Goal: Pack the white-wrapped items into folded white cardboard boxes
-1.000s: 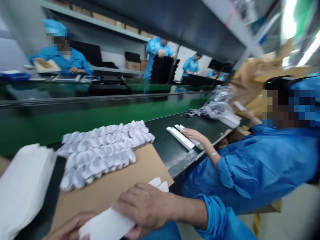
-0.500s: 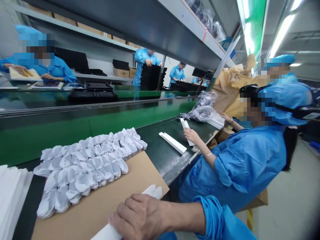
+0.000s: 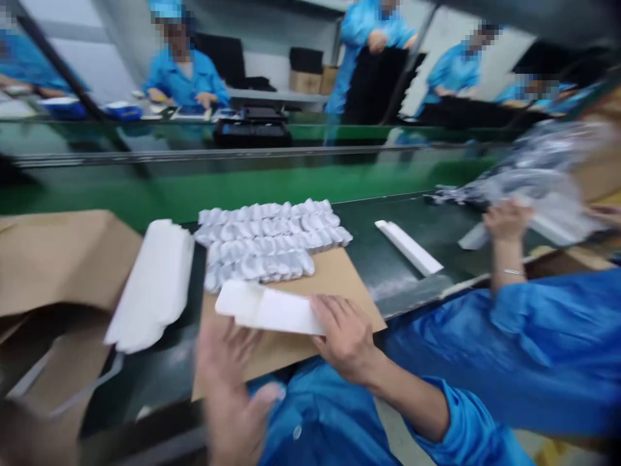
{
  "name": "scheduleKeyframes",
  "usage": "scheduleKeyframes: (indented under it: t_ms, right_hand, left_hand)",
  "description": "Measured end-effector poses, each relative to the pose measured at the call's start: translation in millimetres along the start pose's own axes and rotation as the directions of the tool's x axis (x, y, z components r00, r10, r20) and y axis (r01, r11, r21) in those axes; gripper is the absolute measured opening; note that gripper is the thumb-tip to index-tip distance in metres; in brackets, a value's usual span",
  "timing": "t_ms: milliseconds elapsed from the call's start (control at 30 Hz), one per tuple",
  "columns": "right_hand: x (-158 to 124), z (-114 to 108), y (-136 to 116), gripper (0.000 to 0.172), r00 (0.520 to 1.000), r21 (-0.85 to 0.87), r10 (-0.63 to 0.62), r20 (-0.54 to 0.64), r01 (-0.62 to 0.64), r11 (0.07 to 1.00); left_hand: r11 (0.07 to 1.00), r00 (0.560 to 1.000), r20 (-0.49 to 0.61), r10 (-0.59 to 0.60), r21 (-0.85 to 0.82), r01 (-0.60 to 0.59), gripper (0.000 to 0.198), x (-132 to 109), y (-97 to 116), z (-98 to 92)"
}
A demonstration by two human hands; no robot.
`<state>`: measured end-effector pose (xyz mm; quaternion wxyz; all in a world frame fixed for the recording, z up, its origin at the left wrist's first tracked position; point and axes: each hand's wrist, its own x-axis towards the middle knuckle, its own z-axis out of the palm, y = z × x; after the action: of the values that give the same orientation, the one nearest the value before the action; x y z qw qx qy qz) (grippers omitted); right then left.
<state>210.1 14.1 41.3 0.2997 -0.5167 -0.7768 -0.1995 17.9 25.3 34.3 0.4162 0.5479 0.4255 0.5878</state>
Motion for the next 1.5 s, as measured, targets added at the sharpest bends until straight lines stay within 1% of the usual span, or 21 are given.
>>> scheduleKeyframes:
  t_ms: [33,100,133,167,233,300,367,433,500,600,667,700,767,833,933,1000,1100,1200,1333,1433,1500]
  right_hand:
    - [-2,2,-11,0.036,1.0,0.019,-0.021,0.01,0.021,1.0]
    - [-4,0,-28,0.044,0.994,0.182,-0.066,0.083,0.05,0.982]
    - [-4,-3,-33,0.052,0.989,0.307,-0.067,0.134,0.023,0.952]
    - [-1,-7,-34,0.061,0.981,0.427,-0.04,0.188,-0.045,0.903]
    - [10,-12,-29,0.068,0.961,0.594,0.077,0.265,-0.225,0.773]
    - [25,-13,-20,0.058,0.944,0.695,0.171,0.282,-0.323,0.643]
    - [38,-8,-13,0.044,0.958,0.782,0.147,0.246,-0.286,0.554]
    - [47,-1,-9,0.032,0.976,0.829,0.073,0.207,-0.214,0.517]
    - [50,4,-8,0.026,0.973,0.832,0.026,0.231,-0.211,0.513]
    - [51,3,-5,0.02,0.945,0.831,-0.042,0.326,-0.265,0.489]
    - [52,-1,0,0.017,0.927,0.834,-0.043,0.372,-0.314,0.453]
    - [54,-3,3,0.016,0.919,0.833,0.01,0.393,-0.361,0.419]
    - [58,-4,8,0.017,0.877,0.828,0.208,0.434,-0.479,0.292]
    - [64,-1,11,0.024,0.784,0.814,0.341,0.518,-0.575,0.087]
    - [72,8,8,0.031,0.703,0.74,0.232,0.672,-0.647,-0.182]
    - [75,12,3,0.03,0.688,0.708,0.178,0.703,-0.655,-0.265]
    - [75,12,-2,0.025,0.698,0.707,0.139,0.703,-0.663,-0.248]
    - [73,7,-4,0.028,0.697,0.696,0.055,0.715,-0.703,-0.146]
    - [73,-1,-2,0.022,0.718,0.719,0.044,0.695,-0.695,-0.021]
    - [73,-5,0,0.019,0.756,0.756,0.011,0.654,-0.654,0.029]
    - [73,-8,0,0.015,0.778,0.779,-0.035,0.627,-0.625,0.06]
  left_hand:
    - [0.997,0.997,-0.023,-0.078,-0.005,0.078,0.102,1,2,14.4]
    - [0.994,0.977,-0.19,-0.095,0.041,0.105,0.102,9,3,32.2]
    - [0.988,0.972,-0.216,-0.09,0.105,0.115,0.094,15,3,34.2]
    - [0.979,0.973,-0.219,-0.073,0.169,0.112,0.088,20,4,32.3]
    - [0.956,0.991,-0.116,-0.066,0.275,0.096,0.076,25,6,22.6]
    - [0.945,0.999,0.004,-0.054,0.323,0.05,0.067,24,7,13.9]
    - [0.94,0.998,0.056,-0.02,0.342,0.0,0.055,19,7,10.9]
    - [0.932,0.999,0.05,0.013,0.361,-0.03,0.047,14,5,12.4]
    - [0.93,0.999,0.034,0.012,0.367,-0.023,0.05,11,4,14.8]
    - [0.933,0.999,0.042,-0.022,0.36,0.005,0.056,11,3,14.6]
    - [0.927,0.993,0.092,-0.073,0.373,0.033,0.046,13,5,11.8]
    - [0.92,0.988,0.116,-0.104,0.388,0.051,0.04,14,6,10.3]
    - [0.902,0.974,0.151,-0.169,0.421,0.091,0.034,15,8,7.9]
    - [0.887,0.96,0.172,-0.22,0.445,0.123,0.035,16,10,7.0]
    - [0.883,0.942,0.217,-0.255,0.45,0.135,0.039,16,12,6.5]
    - [0.884,0.94,0.236,-0.247,0.452,0.119,0.04,16,12,5.0]
    - [0.88,0.949,0.237,-0.207,0.47,0.075,0.041,16,11,2.1]
    - [0.891,0.972,0.206,-0.114,0.455,0.008,0.049,13,7,2.2]
    - [0.94,0.984,0.176,0.024,0.331,-0.082,0.079,6,6,4.8]
    - [0.928,0.977,0.212,-0.022,0.367,-0.058,0.1,4,10,1.9]
    - [0.891,0.963,0.256,-0.078,0.451,-0.048,0.093,5,13,-2.3]
